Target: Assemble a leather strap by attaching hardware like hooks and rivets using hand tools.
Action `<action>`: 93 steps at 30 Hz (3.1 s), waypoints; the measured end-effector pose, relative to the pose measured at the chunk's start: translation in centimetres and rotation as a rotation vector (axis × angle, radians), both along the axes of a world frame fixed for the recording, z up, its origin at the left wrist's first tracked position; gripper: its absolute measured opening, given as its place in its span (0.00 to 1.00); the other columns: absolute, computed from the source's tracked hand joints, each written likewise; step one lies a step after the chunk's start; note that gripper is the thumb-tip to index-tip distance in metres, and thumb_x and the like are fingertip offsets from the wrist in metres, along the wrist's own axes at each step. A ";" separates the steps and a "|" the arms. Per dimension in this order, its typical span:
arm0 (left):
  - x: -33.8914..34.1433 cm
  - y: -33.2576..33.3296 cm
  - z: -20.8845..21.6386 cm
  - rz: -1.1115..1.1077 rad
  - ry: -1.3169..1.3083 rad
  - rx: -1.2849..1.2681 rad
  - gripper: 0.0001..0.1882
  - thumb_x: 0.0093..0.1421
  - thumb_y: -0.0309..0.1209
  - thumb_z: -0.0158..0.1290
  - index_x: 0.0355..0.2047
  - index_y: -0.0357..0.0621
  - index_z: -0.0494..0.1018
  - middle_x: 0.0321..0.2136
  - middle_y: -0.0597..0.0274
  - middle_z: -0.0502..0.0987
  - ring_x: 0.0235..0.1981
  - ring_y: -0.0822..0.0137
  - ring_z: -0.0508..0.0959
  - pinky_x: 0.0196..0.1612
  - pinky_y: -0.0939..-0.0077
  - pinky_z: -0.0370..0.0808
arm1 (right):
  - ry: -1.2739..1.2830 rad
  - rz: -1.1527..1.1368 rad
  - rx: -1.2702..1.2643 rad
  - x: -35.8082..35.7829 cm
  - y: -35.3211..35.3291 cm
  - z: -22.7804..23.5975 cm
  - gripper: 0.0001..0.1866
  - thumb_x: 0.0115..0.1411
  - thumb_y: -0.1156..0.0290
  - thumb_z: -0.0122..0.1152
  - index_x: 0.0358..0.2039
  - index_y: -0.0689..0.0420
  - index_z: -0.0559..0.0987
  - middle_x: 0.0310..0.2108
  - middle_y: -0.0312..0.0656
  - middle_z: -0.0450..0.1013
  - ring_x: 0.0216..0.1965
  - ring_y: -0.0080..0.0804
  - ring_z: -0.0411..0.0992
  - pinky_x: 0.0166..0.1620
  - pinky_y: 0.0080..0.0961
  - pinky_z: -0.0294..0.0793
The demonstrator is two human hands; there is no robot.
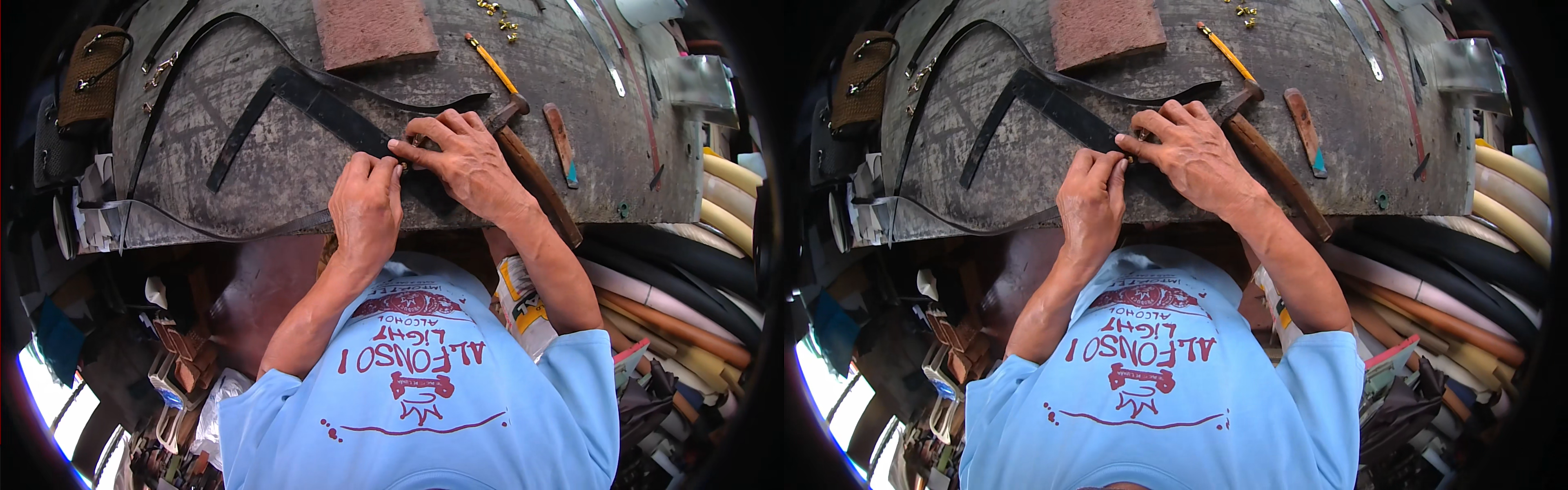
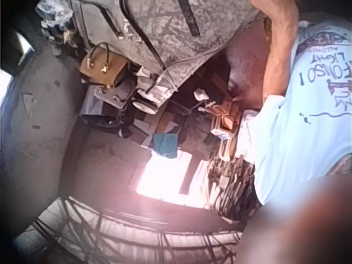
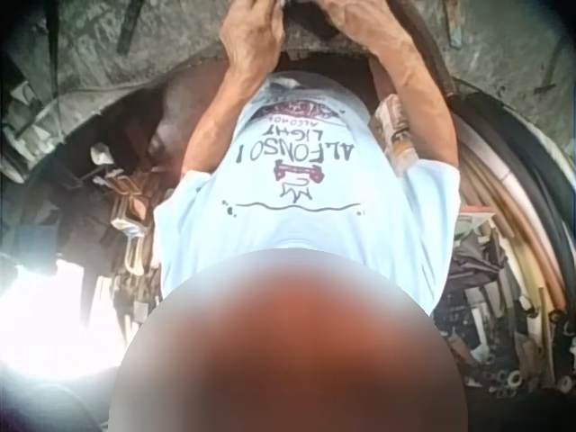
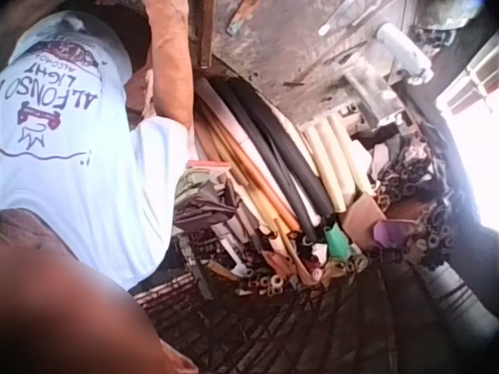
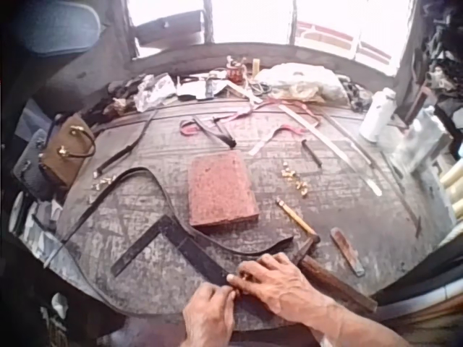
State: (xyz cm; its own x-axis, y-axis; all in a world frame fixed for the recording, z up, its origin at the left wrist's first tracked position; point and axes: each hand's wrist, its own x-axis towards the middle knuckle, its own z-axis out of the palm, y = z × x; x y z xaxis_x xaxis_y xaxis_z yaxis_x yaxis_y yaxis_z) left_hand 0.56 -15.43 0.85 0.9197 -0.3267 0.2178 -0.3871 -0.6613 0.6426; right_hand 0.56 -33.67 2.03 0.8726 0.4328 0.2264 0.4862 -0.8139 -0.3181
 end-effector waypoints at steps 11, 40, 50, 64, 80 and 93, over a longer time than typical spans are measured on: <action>-0.5 -0.8 0.6 0.050 0.095 -0.016 0.03 0.58 0.22 0.57 0.33 0.37 0.76 0.28 0.55 0.73 0.23 0.59 0.76 0.28 0.67 0.72 | 0.093 0.062 0.063 0.7 -1.0 -0.1 0.30 0.47 0.79 0.60 0.52 0.41 0.79 0.50 0.35 0.69 0.49 0.34 0.67 0.54 0.35 0.63; -0.1 -0.2 -0.5 0.147 0.314 -0.289 0.03 0.57 0.21 0.58 0.32 0.34 0.77 0.25 0.59 0.74 0.20 0.73 0.73 0.25 0.77 0.70 | 0.011 -0.424 0.773 0.9 -1.1 4.5 0.20 0.57 0.80 0.66 0.51 0.59 0.76 0.38 0.44 0.78 0.38 0.26 0.78 0.38 0.22 0.79; 0.1 -0.2 -0.7 0.111 0.209 -0.218 0.04 0.55 0.23 0.58 0.30 0.35 0.77 0.25 0.56 0.75 0.24 0.62 0.77 0.30 0.68 0.73 | -0.147 -0.274 0.757 -2.7 4.0 0.9 0.20 0.57 0.85 0.62 0.50 0.61 0.75 0.43 0.47 0.76 0.39 0.39 0.78 0.40 0.29 0.80; 1.3 0.4 0.6 -0.237 -0.035 -0.296 0.22 0.51 0.15 0.58 0.48 0.37 0.71 0.40 0.50 0.73 0.39 0.51 0.78 0.41 0.64 0.76 | -0.308 -0.223 0.638 -2.6 4.2 -0.7 0.29 0.52 0.90 0.60 0.55 0.55 0.77 0.41 0.45 0.72 0.38 0.38 0.77 0.38 0.30 0.81; 5.2 1.3 0.3 -0.571 0.052 -0.220 0.11 0.61 0.17 0.52 0.43 0.38 0.70 0.34 0.52 0.75 0.34 0.56 0.79 0.38 0.70 0.76 | -0.285 -0.626 0.690 -6.4 6.6 -1.7 0.24 0.55 0.84 0.60 0.54 0.62 0.74 0.42 0.47 0.75 0.42 0.44 0.74 0.45 0.36 0.75; 2.5 1.5 -1.5 -0.348 0.138 -0.464 0.10 0.62 0.18 0.53 0.43 0.38 0.68 0.37 0.53 0.73 0.36 0.56 0.78 0.38 0.67 0.76 | -0.259 -0.614 0.399 -7.2 8.3 -3.2 0.17 0.53 0.76 0.66 0.45 0.60 0.79 0.46 0.40 0.77 0.49 0.37 0.72 0.52 0.36 0.65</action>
State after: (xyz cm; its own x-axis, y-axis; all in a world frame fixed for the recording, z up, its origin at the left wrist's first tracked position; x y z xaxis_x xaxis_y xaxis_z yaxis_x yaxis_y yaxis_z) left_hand 3.08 -13.91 -0.64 0.8056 -0.5132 0.2959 -0.4232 -0.1491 0.8937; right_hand -6.63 -25.33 -1.17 0.8276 -0.2683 0.4931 0.0841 -0.8092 -0.5815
